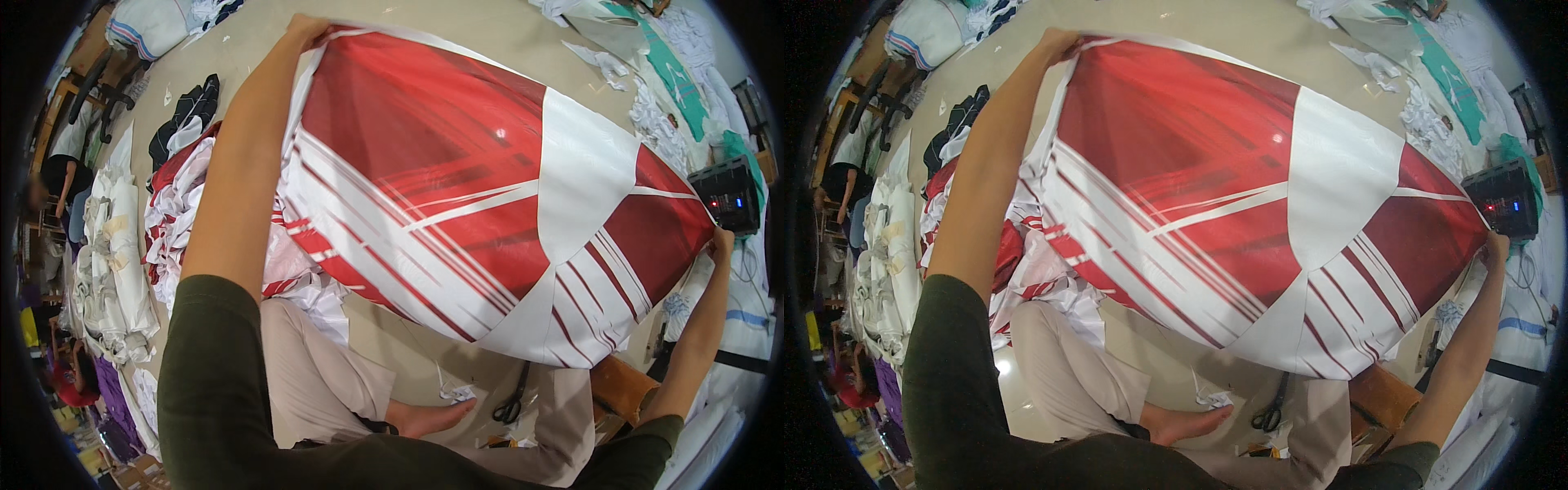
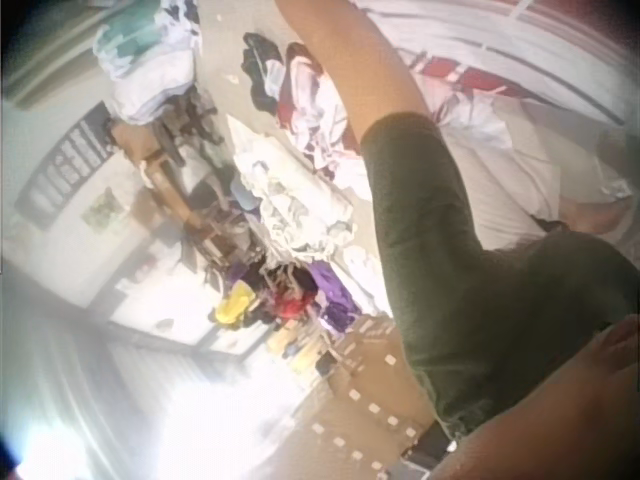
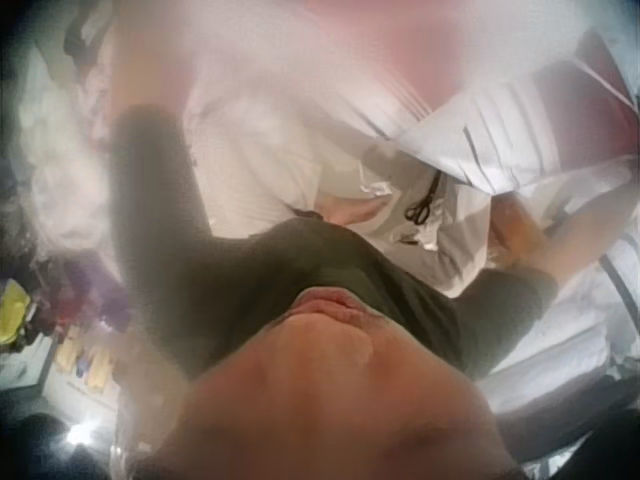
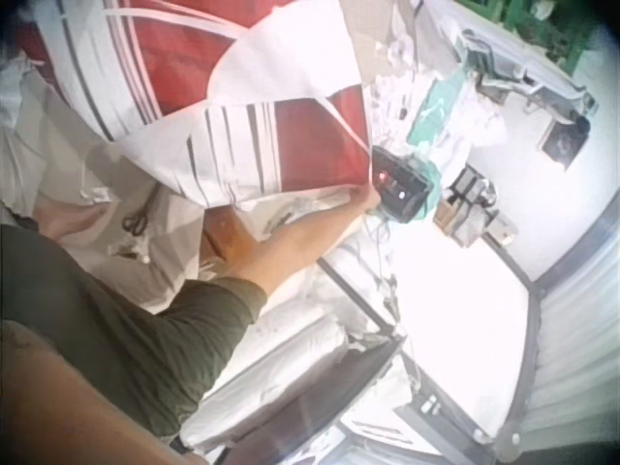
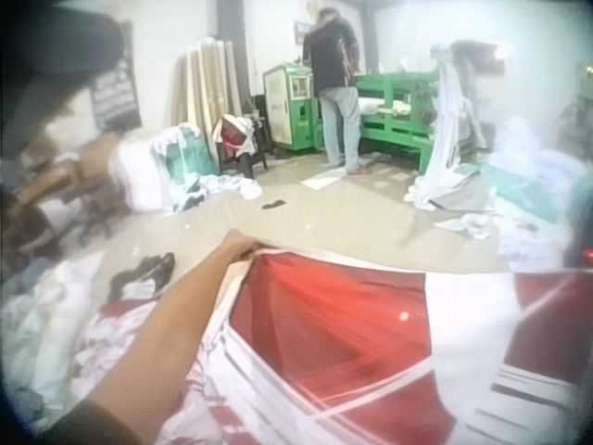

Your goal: The person sits on the floor in a workshop and uses a pen to trace a pattern onto a white sheet of fabric. They then use scissors to cut the fabric along the traced lines. The person also handles a large red and white printed fabric sheet, unfolding and smoothing it on the floor.

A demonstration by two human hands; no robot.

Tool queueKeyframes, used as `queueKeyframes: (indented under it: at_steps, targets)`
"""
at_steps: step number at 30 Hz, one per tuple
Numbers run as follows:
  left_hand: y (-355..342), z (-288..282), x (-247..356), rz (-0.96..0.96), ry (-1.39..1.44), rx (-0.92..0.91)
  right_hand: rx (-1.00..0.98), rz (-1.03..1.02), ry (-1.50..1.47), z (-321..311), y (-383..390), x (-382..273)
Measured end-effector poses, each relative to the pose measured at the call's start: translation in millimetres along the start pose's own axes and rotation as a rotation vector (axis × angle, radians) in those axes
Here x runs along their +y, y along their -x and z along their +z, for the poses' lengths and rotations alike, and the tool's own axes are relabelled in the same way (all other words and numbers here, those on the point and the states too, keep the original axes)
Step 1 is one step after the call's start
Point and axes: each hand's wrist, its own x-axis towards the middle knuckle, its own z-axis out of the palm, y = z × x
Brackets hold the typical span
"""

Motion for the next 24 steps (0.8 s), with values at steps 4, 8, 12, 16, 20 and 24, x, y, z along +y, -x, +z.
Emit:
queueKeyframes:
  at_steps: [4,8,12,16,20,24]
  targets:
    - [-23,85,22,0.223,0.102,-0.169,-0.134,-0.021,-0.361,-39,-68,25]
    - [12,139,42,0.342,0.068,-0.504,-0.137,-0.151,-0.526,-46,-51,42]
    - [50,90,-51,0.845,-0.283,-0.050,-0.235,-0.143,-0.432,55,58,10]
    - [170,31,-183,0.704,-0.495,-0.110,-0.183,-0.426,0.145,91,180,-7]
    - [306,-24,-277,0.562,-0.866,-0.201,-0.277,-0.930,0.106,182,252,28]
    - [349,-91,-285,0.401,-0.979,-0.295,-0.433,-1.178,0.170,246,397,21]
